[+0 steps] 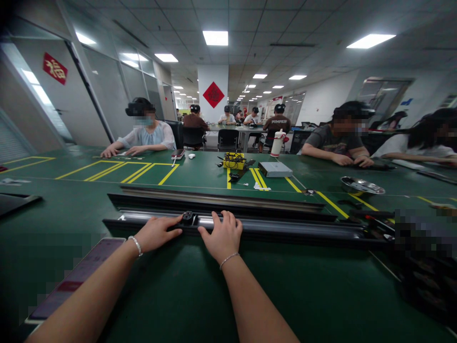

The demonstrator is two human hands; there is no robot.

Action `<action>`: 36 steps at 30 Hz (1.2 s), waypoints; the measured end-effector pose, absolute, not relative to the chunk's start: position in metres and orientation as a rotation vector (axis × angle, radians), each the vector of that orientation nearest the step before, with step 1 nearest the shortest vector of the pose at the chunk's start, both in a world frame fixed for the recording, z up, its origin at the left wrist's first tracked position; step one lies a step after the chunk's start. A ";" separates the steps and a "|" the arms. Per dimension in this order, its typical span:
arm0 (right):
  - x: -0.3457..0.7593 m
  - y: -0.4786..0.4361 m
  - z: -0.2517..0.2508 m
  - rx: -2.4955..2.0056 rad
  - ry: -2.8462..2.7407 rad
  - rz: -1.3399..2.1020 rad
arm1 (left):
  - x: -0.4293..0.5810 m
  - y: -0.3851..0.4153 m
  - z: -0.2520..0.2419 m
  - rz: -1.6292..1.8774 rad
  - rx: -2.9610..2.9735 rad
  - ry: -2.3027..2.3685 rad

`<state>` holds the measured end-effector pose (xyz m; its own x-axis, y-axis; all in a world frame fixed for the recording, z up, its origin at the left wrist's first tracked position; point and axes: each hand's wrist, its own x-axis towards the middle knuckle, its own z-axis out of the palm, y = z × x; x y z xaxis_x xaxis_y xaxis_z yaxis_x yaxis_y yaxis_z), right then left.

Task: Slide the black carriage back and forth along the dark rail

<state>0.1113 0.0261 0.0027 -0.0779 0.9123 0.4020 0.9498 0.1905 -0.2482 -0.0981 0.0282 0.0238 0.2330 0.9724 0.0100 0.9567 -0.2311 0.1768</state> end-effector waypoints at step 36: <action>0.111 0.027 0.002 -1.748 -2.029 -0.131 | -0.092 0.028 0.018 0.472 2.412 1.847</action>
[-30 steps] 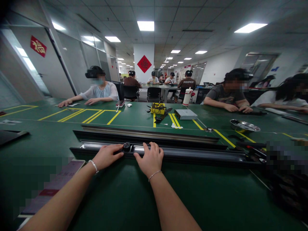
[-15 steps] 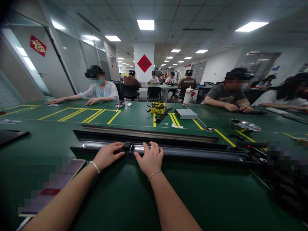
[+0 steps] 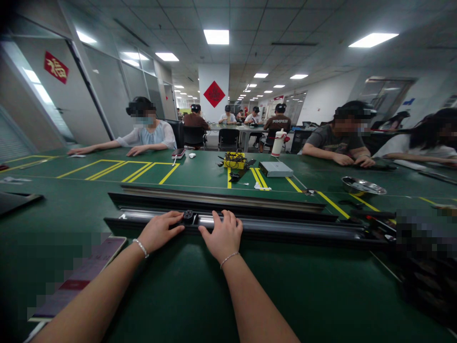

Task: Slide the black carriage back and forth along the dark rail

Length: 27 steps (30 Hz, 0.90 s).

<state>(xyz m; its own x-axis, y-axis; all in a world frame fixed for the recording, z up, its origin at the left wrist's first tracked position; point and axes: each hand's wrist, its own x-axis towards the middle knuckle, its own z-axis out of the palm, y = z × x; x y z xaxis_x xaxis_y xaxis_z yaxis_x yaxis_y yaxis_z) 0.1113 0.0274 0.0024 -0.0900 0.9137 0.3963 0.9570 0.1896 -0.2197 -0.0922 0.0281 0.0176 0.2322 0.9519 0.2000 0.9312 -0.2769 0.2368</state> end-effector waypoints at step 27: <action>0.111 0.028 0.002 -1.733 -2.015 -0.119 | -0.090 0.029 0.012 0.418 2.510 1.836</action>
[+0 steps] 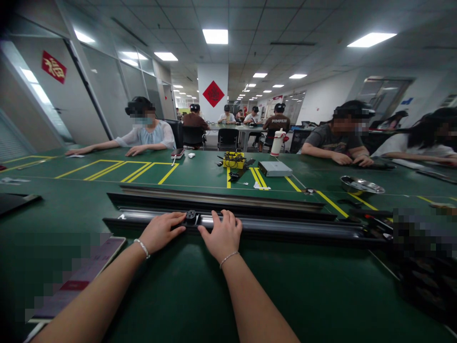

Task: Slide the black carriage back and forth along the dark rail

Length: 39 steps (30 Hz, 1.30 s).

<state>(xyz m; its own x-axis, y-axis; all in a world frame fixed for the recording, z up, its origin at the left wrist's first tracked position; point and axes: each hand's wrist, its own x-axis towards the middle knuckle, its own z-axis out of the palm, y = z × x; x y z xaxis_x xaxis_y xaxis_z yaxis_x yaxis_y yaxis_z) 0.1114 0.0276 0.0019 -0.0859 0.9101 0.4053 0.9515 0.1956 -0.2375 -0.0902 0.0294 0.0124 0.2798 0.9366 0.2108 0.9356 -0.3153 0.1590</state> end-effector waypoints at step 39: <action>0.104 0.020 0.005 -1.300 -2.265 0.070 | -0.087 0.027 0.008 0.483 2.451 1.946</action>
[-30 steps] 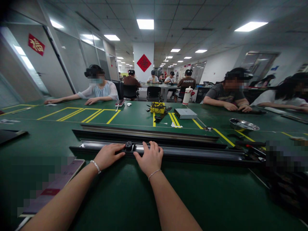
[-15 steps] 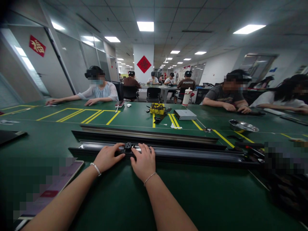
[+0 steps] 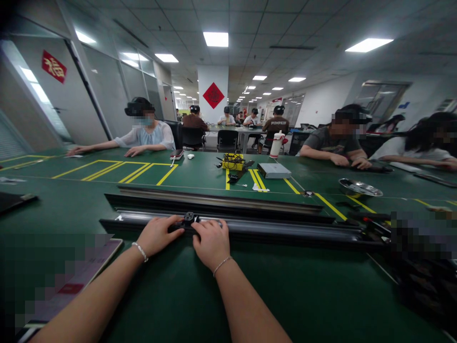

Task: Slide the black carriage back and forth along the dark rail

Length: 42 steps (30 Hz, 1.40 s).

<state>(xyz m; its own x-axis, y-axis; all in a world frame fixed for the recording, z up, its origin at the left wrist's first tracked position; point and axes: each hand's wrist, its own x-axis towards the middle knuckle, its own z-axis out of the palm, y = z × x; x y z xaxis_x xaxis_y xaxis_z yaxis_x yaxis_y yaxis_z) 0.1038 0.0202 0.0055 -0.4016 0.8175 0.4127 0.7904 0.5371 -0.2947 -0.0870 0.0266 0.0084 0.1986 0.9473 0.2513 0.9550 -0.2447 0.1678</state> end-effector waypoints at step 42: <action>0.104 0.019 0.008 -1.334 -2.280 0.074 | -0.091 0.031 0.013 -0.441 -2.521 -1.963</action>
